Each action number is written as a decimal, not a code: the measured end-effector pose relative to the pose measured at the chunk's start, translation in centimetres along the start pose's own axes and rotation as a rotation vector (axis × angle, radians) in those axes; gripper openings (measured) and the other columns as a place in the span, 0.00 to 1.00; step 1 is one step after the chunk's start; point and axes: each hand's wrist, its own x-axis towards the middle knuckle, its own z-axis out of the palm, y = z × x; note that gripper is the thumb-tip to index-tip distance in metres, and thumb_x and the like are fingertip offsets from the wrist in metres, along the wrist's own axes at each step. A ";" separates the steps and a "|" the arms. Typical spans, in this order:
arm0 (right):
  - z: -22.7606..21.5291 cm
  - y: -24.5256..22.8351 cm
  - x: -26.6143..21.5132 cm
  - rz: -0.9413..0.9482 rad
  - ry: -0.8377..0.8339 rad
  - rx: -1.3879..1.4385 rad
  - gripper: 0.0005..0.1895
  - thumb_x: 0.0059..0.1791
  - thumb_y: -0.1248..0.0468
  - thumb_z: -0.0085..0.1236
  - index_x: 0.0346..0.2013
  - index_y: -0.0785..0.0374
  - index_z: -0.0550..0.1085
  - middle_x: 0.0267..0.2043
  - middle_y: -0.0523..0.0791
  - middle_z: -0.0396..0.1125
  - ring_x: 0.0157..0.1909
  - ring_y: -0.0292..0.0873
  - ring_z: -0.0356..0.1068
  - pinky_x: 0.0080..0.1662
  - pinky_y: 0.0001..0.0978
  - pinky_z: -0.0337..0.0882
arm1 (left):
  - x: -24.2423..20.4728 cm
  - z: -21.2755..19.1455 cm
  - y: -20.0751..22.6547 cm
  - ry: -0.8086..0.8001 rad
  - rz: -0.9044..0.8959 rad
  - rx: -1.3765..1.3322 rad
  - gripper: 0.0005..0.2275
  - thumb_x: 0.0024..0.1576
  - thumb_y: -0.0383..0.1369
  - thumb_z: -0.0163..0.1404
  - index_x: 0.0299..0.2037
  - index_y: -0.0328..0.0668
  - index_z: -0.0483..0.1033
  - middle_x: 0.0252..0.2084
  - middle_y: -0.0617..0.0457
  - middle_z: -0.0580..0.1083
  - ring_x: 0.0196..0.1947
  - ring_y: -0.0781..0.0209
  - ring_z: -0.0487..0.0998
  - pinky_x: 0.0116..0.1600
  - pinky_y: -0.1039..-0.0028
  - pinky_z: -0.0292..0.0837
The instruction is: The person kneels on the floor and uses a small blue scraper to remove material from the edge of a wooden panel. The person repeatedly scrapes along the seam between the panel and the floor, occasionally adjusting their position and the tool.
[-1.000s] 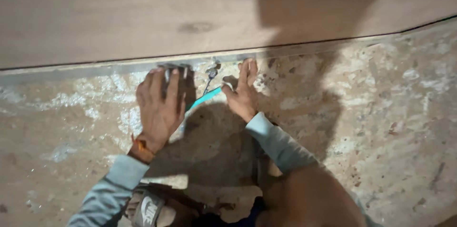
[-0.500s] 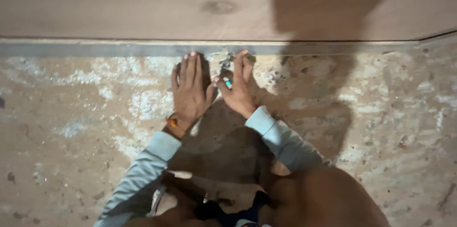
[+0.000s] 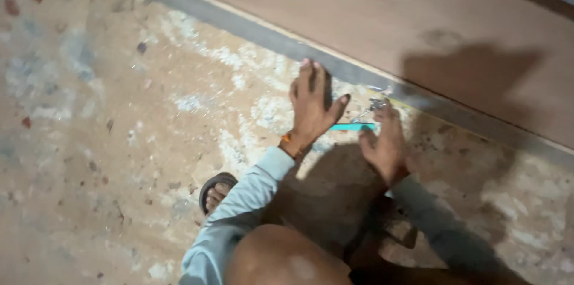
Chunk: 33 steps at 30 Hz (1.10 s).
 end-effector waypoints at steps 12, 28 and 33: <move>-2.9 0.3 0.1 -0.151 -1.042 -0.053 0.19 0.50 0.60 0.58 0.55 0.60 0.73 0.49 0.51 0.71 0.49 0.52 0.72 0.51 0.44 0.72 | -1.9 -0.5 1.0 -0.091 0.020 -0.041 0.42 0.54 0.45 0.58 0.73 0.31 0.51 0.75 0.28 0.49 0.76 0.33 0.50 0.71 0.41 0.47; -5.2 -4.4 8.9 -0.282 -1.258 -0.571 0.20 0.52 0.54 0.51 0.56 0.58 0.71 0.50 0.51 0.70 0.48 0.52 0.73 0.50 0.49 0.73 | -1.7 0.1 4.1 0.063 0.000 -0.390 0.52 0.41 0.34 0.66 0.74 0.27 0.44 0.71 0.21 0.52 0.70 0.25 0.54 0.70 0.41 0.51; -5.8 -2.4 7.1 -0.251 -1.244 -0.512 0.19 0.51 0.54 0.54 0.52 0.60 0.71 0.47 0.53 0.69 0.46 0.56 0.71 0.47 0.52 0.72 | -1.4 1.7 3.4 -0.164 -0.075 -0.254 0.44 0.55 0.35 0.60 0.77 0.34 0.42 0.61 0.33 0.61 0.58 0.38 0.61 0.61 0.49 0.56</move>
